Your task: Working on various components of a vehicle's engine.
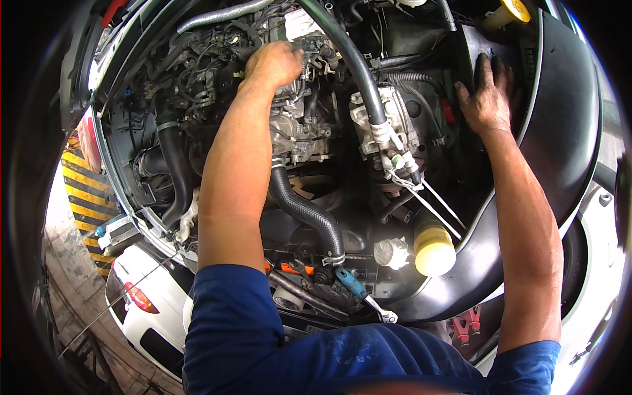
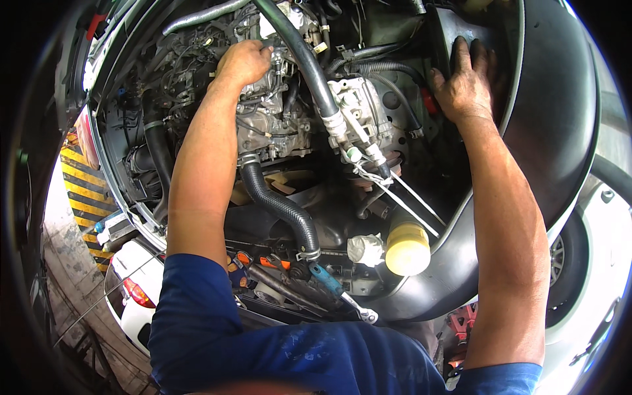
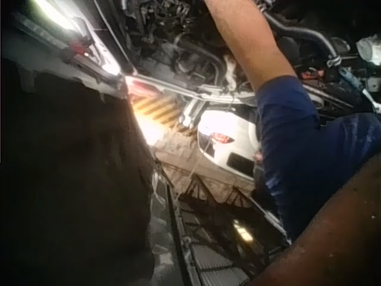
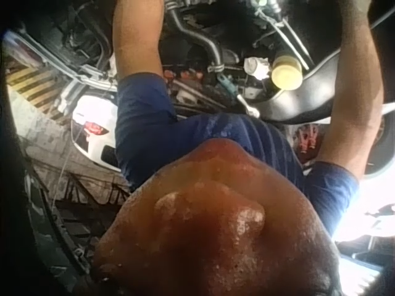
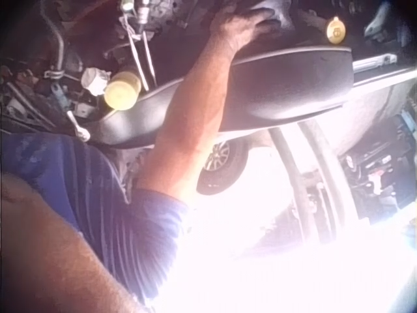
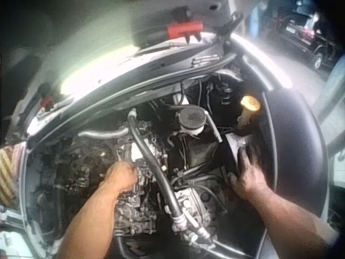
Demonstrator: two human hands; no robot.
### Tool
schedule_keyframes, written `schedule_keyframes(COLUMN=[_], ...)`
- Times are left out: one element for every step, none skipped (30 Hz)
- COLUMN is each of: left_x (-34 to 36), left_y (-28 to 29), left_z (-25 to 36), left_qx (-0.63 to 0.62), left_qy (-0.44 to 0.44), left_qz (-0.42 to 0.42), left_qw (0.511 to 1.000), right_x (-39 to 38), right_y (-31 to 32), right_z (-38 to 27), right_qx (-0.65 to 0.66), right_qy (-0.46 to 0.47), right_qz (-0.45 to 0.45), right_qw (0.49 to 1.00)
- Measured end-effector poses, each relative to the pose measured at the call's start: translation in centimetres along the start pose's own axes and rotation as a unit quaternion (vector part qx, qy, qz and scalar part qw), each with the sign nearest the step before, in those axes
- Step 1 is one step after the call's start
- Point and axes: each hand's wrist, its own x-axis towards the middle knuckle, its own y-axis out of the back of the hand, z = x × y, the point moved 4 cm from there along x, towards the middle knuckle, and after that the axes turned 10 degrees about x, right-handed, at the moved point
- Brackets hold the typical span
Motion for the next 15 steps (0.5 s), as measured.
schedule_keyframes(left_x=[0.1, 0.0, 0.0, 0.2, 0.3, 0.4, 0.5, 0.4, 0.5, 0.4, 0.3, 0.4, 0.4, 0.3, 0.4], left_y=[-0.1, -0.3, -0.3, -0.3, -0.6, -0.7, -0.7, -0.7, -0.7, -0.8, -0.8, -1.1, -1.4, -1.5, -1.7], left_z=[0.1, 0.4, 0.6, 0.6, 0.7, 0.6, 0.6, 0.4, 0.4, 0.5, 0.6, 0.5, 0.1, -0.1, -0.3], left_qx=[-0.001, 0.005, 0.01, 0.015, 0.019, 0.018, 0.017, 0.015, 0.012, 0.02, 0.029, 0.031, 0.032, 0.013, -0.006], left_qy=[0.004, -0.019, -0.042, -0.041, -0.044, -0.042, -0.042, -0.039, -0.035, -0.037, -0.04, -0.039, -0.039, -0.044, -0.05], left_qz=[0.002, 0.011, 0.019, -0.009, 0.002, -0.004, -0.011, -0.004, 0.0, -0.007, -0.015, 0.0, 0.0, 0.023, 0.045], left_qw=[1.0, 1.0, 0.999, 0.999, 0.999, 0.999, 0.999, 0.999, 0.999, 0.999, 0.999, 0.999, 0.999, 0.999, 0.998], right_x=[0.1, 0.1, 0.0, 0.0, 0.1, 0.0, -0.2, -0.2, -0.2, -0.4, -0.3, -0.2, -0.2, -0.2, -0.3], right_y=[0.0, 0.0, -0.1, -0.1, -0.1, -0.1, -0.1, 0.0, 0.0, 0.1, 0.1, 0.2, 0.3, 0.3, 0.3], right_z=[-0.1, -0.1, 0.0, 0.1, 0.1, 0.3, 0.3, 0.3, 0.3, 0.2, 0.2, 0.2, -0.1, -0.3, -0.4], right_qx=[-0.003, -0.001, 0.012, 0.026, 0.028, 0.026, 0.024, 0.028, 0.029, 0.024, 0.019, 0.018, 0.02, 0.022, 0.022], right_qy=[0.004, 0.009, 0.008, 0.009, 0.018, 0.014, 0.009, 0.009, 0.014, 0.011, 0.006, 0.006, 0.007, 0.006, 0.004], right_qz=[0.003, 0.004, 0.006, 0.01, 0.015, 0.013, 0.01, 0.015, 0.018, 0.016, 0.015, 0.017, 0.014, 0.01, 0.01], right_qw=[1.0, 1.0, 1.0, 1.0, 0.999, 0.999, 1.0, 0.999, 0.999, 1.0, 1.0, 1.0, 1.0, 1.0, 1.0])
